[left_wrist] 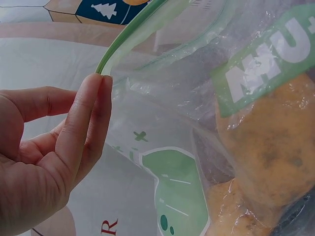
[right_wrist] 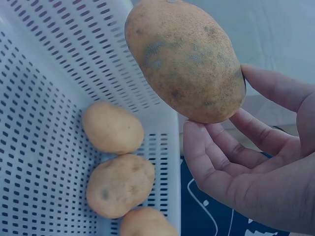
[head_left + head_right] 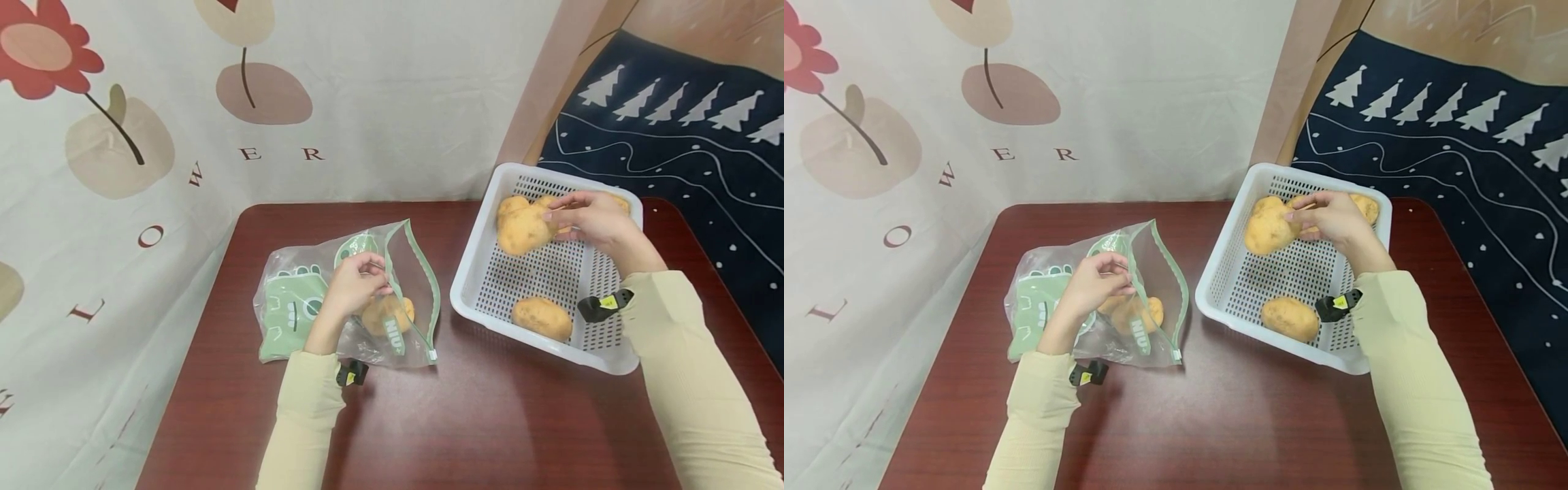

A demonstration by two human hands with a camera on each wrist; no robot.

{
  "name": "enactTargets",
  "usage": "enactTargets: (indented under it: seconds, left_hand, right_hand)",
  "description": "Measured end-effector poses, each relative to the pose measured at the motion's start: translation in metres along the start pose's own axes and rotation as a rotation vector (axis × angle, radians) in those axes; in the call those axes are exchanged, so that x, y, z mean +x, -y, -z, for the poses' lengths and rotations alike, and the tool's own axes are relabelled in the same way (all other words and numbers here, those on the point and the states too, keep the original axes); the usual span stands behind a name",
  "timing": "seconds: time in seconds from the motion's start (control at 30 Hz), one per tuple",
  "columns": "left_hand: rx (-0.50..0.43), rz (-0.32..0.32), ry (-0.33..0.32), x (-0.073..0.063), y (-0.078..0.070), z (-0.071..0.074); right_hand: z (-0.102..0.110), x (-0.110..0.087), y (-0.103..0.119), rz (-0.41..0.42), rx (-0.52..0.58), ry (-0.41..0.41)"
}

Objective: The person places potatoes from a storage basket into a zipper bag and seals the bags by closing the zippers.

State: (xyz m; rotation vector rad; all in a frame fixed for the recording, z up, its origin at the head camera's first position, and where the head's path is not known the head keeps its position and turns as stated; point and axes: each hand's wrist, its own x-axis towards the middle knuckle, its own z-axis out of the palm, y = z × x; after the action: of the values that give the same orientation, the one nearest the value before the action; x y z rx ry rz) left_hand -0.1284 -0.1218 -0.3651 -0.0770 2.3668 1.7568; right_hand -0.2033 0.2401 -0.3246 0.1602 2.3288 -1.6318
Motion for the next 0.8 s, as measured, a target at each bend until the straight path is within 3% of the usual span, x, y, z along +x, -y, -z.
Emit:
enactTargets:
  seconds: [0.3, 0.8]
  left_hand:
    - [-0.007, 0.003, 0.003, 0.000, 0.000, 0.000]
    - [0.006, 0.017, 0.002, -0.001, -0.003, 0.001]
  right_hand:
    - [-0.006, -0.004, 0.013, 0.023, 0.047, 0.017]
    - [-0.028, -0.007, 0.027, 0.051, -0.020, 0.033]
